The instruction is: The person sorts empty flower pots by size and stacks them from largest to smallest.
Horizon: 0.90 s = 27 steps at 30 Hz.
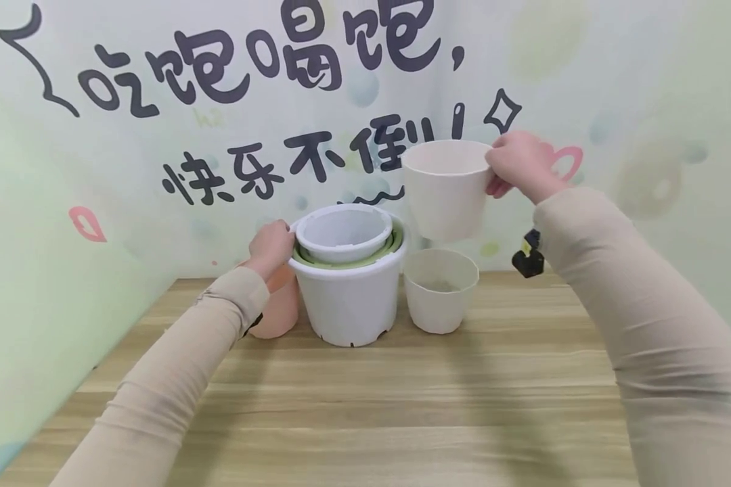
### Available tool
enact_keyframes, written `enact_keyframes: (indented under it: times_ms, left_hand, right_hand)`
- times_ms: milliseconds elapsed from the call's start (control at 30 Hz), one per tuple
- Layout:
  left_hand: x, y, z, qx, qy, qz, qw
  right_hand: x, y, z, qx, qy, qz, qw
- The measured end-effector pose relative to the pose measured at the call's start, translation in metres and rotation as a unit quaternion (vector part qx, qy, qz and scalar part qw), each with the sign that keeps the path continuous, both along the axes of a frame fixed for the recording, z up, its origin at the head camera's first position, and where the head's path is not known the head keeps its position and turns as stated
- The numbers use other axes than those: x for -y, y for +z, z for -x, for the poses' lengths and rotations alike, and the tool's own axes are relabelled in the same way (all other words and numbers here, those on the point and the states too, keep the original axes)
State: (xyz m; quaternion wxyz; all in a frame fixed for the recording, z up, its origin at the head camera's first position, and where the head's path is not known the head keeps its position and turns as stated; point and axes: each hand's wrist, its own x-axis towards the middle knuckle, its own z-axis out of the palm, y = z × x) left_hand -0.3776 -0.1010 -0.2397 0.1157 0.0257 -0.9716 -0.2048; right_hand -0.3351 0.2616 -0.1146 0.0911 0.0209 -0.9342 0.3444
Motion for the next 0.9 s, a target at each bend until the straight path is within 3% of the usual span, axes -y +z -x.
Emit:
enact_keyframes:
  times_ms: [200,567,733,900]
  left_hand:
    - [-0.002,0.001,-0.002,0.005,0.001,0.012,0.9999]
    - [-0.004,0.0,0.0,-0.001,0.008,0.015,0.9999]
    - [-0.004,0.001,0.0,-0.002,0.009,0.013,0.9999]
    - [-0.003,0.001,-0.001,0.001,0.008,0.014,0.9999]
  right_hand:
    - [0.048,0.006,0.004,-0.032,0.008,0.025,0.9991]
    - [0.104,-0.01,0.012,-0.039,0.039,0.1,0.9935]
    - [0.123,-0.015,0.017,-0.03,0.042,0.087,0.9949]
    - [0.137,-0.03,0.026,-0.031,0.053,0.067,0.9959]
